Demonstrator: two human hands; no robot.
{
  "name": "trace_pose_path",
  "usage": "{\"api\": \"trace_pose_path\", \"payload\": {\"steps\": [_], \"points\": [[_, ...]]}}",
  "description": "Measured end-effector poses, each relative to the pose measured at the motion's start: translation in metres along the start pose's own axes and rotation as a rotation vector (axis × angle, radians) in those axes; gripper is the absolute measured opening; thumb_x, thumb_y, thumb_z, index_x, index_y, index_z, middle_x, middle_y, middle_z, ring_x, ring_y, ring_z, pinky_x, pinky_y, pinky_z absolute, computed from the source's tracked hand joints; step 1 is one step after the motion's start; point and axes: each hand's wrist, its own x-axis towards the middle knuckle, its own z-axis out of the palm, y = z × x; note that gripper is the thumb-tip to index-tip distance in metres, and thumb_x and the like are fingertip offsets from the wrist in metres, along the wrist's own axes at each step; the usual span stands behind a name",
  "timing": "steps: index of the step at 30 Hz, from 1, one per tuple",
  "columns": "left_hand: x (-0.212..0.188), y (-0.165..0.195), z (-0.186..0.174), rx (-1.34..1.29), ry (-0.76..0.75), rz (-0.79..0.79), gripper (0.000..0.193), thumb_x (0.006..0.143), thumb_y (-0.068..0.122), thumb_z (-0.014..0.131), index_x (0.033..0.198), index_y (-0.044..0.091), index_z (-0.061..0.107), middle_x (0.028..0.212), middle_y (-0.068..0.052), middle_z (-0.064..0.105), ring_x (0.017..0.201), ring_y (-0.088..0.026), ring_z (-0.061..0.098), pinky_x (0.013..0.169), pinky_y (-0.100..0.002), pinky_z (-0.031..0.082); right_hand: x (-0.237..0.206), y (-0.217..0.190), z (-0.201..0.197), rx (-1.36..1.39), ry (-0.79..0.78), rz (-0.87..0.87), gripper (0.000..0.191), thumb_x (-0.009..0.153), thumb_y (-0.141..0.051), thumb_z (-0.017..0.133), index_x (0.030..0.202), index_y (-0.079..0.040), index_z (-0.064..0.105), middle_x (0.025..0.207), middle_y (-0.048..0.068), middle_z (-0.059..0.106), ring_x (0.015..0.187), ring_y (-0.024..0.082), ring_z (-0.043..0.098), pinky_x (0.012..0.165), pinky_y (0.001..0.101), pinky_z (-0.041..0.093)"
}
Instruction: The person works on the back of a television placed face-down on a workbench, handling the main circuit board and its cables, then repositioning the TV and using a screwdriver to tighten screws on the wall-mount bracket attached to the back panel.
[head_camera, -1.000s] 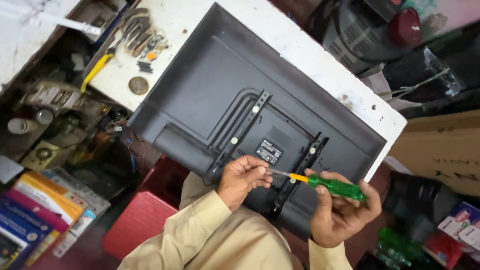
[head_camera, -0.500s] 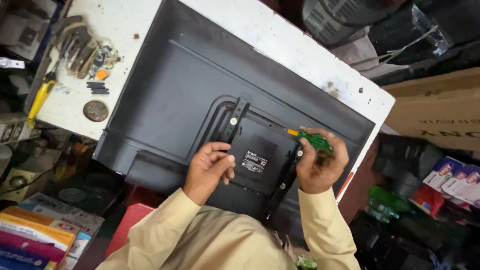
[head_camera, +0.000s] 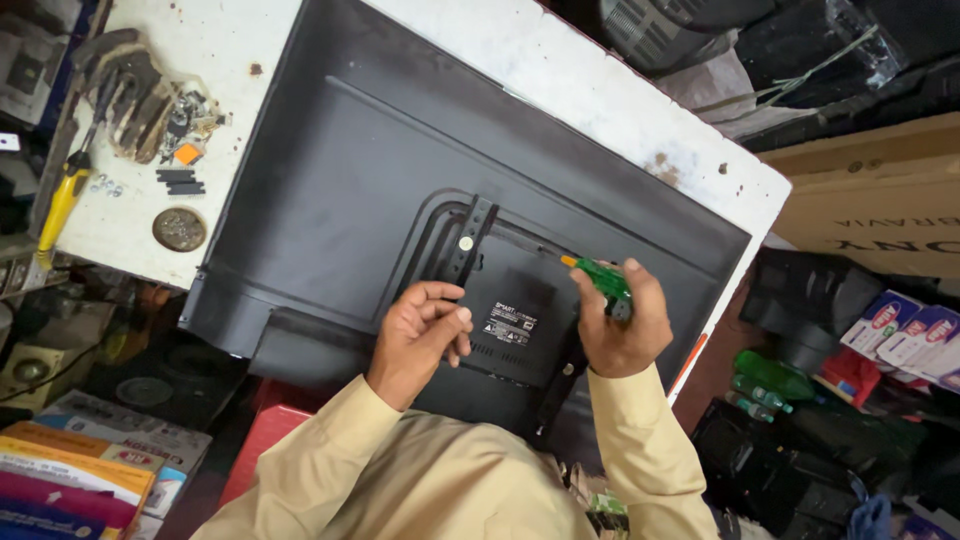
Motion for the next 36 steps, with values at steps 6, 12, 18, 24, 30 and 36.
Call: {"api": "trace_pose_path", "payload": {"steps": [6, 12, 18, 24, 30, 36], "points": [[-0.005, -0.004, 0.012, 0.154, -0.102, -0.006, 0.03, 0.093, 0.004, 0.066, 0.122, 0.0, 0.058, 0.09, -0.007, 0.068, 0.067, -0.011, 0.064, 0.053, -0.025, 0.05, 0.018, -0.024, -0.016, 0.013, 0.018, 0.074, 0.038, 0.093, 0.014, 0.068, 0.13, 0.012, 0.06, 0.123, 0.03, 0.069, 0.115, 0.041, 0.072, 0.099, 0.0448, 0.06], [-0.02, -0.022, 0.046, 0.63, -0.342, 0.142, 0.03, 0.095, 0.004, 0.066, 0.124, 0.002, 0.061, 0.098, -0.013, 0.07, 0.081, -0.024, 0.069, 0.07, -0.032, 0.056, 0.015, -0.028, -0.012, -0.157, 0.255, 0.208, 0.033, 0.072, -0.006, 0.098, 0.093, -0.004, 0.073, 0.088, 0.016, 0.067, 0.078, 0.023, 0.065, 0.072, 0.03, 0.051], [-0.012, -0.064, 0.09, 1.217, -0.499, 0.735, 0.039, 0.09, 0.013, 0.062, 0.127, 0.003, 0.061, 0.127, -0.021, 0.065, 0.125, -0.04, 0.057, 0.103, -0.045, 0.046, 0.012, -0.035, -0.008, 0.146, 0.219, 0.163, 0.026, 0.086, 0.002, 0.089, 0.103, -0.004, 0.07, 0.103, 0.014, 0.066, 0.087, 0.021, 0.073, 0.077, 0.0323, 0.063], [0.013, -0.105, 0.141, 1.287, -0.509, 0.707, 0.033, 0.102, 0.023, 0.055, 0.127, 0.001, 0.057, 0.123, -0.019, 0.059, 0.121, -0.035, 0.054, 0.103, -0.045, 0.042, 0.019, -0.022, -0.033, 0.066, 0.251, 0.045, 0.023, 0.078, 0.001, 0.086, 0.086, 0.002, 0.065, 0.095, 0.018, 0.065, 0.087, 0.033, 0.066, 0.071, 0.0416, 0.056], [0.024, -0.111, 0.189, 1.731, -0.533, 1.022, 0.028, 0.082, 0.031, 0.061, 0.097, 0.008, 0.062, 0.097, -0.01, 0.06, 0.1, -0.031, 0.055, 0.096, -0.052, 0.041, 0.022, -0.021, -0.043, 0.084, 0.217, 0.172, 0.026, 0.087, -0.008, 0.091, 0.079, -0.004, 0.066, 0.085, 0.008, 0.063, 0.077, 0.024, 0.069, 0.06, 0.0341, 0.054], [0.03, -0.113, 0.2, 1.836, -0.491, 1.026, 0.03, 0.076, 0.039, 0.061, 0.082, 0.009, 0.063, 0.084, -0.008, 0.06, 0.089, -0.029, 0.056, 0.083, -0.052, 0.041, 0.022, -0.019, -0.047, 0.284, 0.195, 0.086, 0.024, 0.083, -0.003, 0.084, 0.079, 0.0, 0.06, 0.103, 0.017, 0.067, 0.083, 0.028, 0.069, 0.071, 0.0383, 0.058]]}}
